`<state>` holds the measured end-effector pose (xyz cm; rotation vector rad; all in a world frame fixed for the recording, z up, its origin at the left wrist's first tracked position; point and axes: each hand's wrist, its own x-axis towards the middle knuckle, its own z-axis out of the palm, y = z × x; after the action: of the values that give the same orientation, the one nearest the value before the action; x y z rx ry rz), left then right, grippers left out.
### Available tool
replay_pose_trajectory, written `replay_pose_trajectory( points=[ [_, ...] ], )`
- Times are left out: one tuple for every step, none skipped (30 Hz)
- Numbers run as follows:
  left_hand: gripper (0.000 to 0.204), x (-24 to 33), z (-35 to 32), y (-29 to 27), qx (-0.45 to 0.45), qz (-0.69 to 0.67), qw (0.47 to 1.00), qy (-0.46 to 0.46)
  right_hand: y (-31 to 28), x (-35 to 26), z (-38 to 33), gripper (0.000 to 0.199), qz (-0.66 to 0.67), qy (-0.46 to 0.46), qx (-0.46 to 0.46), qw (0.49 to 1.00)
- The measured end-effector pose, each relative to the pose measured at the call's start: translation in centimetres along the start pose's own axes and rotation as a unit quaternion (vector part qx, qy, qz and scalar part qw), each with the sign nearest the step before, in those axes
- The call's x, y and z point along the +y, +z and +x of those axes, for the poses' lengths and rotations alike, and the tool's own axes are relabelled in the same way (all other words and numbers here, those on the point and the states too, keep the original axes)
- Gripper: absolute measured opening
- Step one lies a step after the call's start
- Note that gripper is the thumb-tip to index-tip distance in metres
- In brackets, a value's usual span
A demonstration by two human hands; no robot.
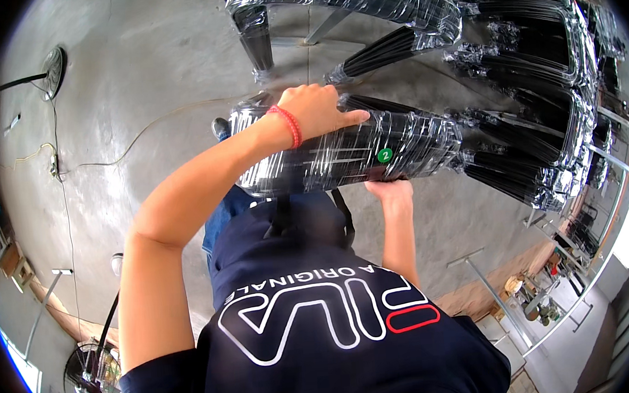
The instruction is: The person picks up plastic-wrapped black chairs from a stack and places them onto a wooden pallet. They repeat this process, moving individual chairs from one pile to another to build a new stack.
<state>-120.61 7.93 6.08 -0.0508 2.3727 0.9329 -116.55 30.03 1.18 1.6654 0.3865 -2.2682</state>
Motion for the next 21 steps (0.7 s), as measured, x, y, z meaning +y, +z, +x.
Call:
replay_pose_trajectory(
  points=[
    [0.066, 0.0, -0.4, 0.3, 0.009, 0.008, 1.000, 0.004, 0.0, 0.3, -0.7, 0.040, -0.004, -0.007, -0.001, 1.000],
    [0.066, -0.1, -0.8, 0.5, 0.017, 0.018, 1.000, 0.009, 0.2, 1.0, -1.8, 0.040, -0.006, -0.013, -0.002, 1.000],
    [0.067, -0.2, -1.4, 0.6, 0.026, 0.028, 0.999, 0.014, 0.2, 1.5, -2.5, 0.040, -0.008, -0.019, -0.003, 1.000],
    [0.068, -0.2, -1.8, 0.4, 0.017, 0.024, 0.999, 0.017, -0.1, 1.8, -2.6, 0.040, -0.024, -0.025, -0.008, 0.999],
    [0.067, -0.5, -2.3, 0.1, 0.016, 0.027, 0.999, 0.013, -0.2, 2.3, -2.9, 0.039, -0.021, -0.038, 0.014, 0.999],
    [0.066, -1.0, -2.9, -0.3, 0.016, 0.030, 0.999, 0.008, 0.0, 3.3, -3.6, 0.037, -0.029, -0.043, 0.009, 0.999],
    [0.066, -1.5, -3.6, -0.7, 0.011, 0.033, 0.999, 0.006, 0.0, 4.3, -4.3, 0.036, -0.034, -0.050, 0.006, 0.998],
    [0.065, -2.2, -4.8, -1.7, 0.005, 0.017, 1.000, -0.009, 0.0, 5.5, -5.1, 0.036, -0.039, -0.049, 0.014, 0.998],
    [0.065, -2.5, -6.2, -3.1, -0.011, 0.004, 1.000, -0.024, 0.0, 6.8, -5.8, 0.035, -0.043, -0.049, 0.021, 0.998],
    [0.064, -3.0, -7.4, -4.3, -0.019, 0.007, 0.999, -0.036, 0.3, 8.1, -6.7, 0.035, -0.045, -0.049, 0.027, 0.997],
    [0.064, -3.9, -8.6, -5.3, -0.021, 0.007, 0.999, -0.049, 0.7, 9.4, -7.8, 0.034, -0.068, -0.042, 0.008, 0.997],
    [0.063, -5.2, -9.8, -6.0, -0.016, 0.002, 0.999, -0.041, 0.9, 10.7, -9.0, 0.034, -0.090, -0.034, -0.011, 0.995],
    [0.062, -6.7, -11.0, -6.7, -0.011, 0.000, 0.999, -0.031, 1.1, 12.1, -10.1, 0.033, -0.109, -0.029, -0.032, 0.993],
    [0.061, -8.0, -12.2, -7.6, -0.006, -0.002, 1.000, -0.020, 1.3, 13.5, -11.1, 0.033, -0.120, -0.025, -0.038, 0.992],
    [0.061, -9.0, -13.5, -8.7, 0.002, 0.000, 1.000, -0.016, 1.8, 14.9, -11.8, 0.033, -0.141, -0.019, -0.061, 0.988],
    [0.060, -10.2, -15.0, -9.9, 0.004, -0.001, 1.000, -0.009, 2.0, 16.7, -12.6, 0.032, -0.161, -0.016, -0.079, 0.984],
    [0.060, -11.4, -16.6, -11.1, 0.006, -0.002, 1.000, -0.002, 2.1, 18.4, -13.2, 0.032, -0.181, -0.014, -0.096, 0.979],
    [0.048, -12.8, -17.9, -12.1, 0.024, 0.027, 0.997, 0.061, 1.5, 19.1, -12.8, 0.030, -0.198, 0.012, -0.154, 0.968],
    [0.047, -13.9, -19.1, -13.2, 0.014, 0.035, 0.999, 0.039, 1.8, 20.7, -13.0, 0.029, -0.214, 0.003, -0.153, 0.965],
    [0.046, -14.9, -20.2, -14.4, 0.004, 0.042, 0.999, 0.015, 2.3, 22.4, -13.1, 0.029, -0.230, -0.005, -0.153, 0.961],
    [0.046, -15.9, -21.3, -15.4, -0.006, 0.050, 0.999, -0.009, 2.7, 24.1, -13.4, 0.028, -0.247, -0.013, -0.152, 0.957]
  ],
)
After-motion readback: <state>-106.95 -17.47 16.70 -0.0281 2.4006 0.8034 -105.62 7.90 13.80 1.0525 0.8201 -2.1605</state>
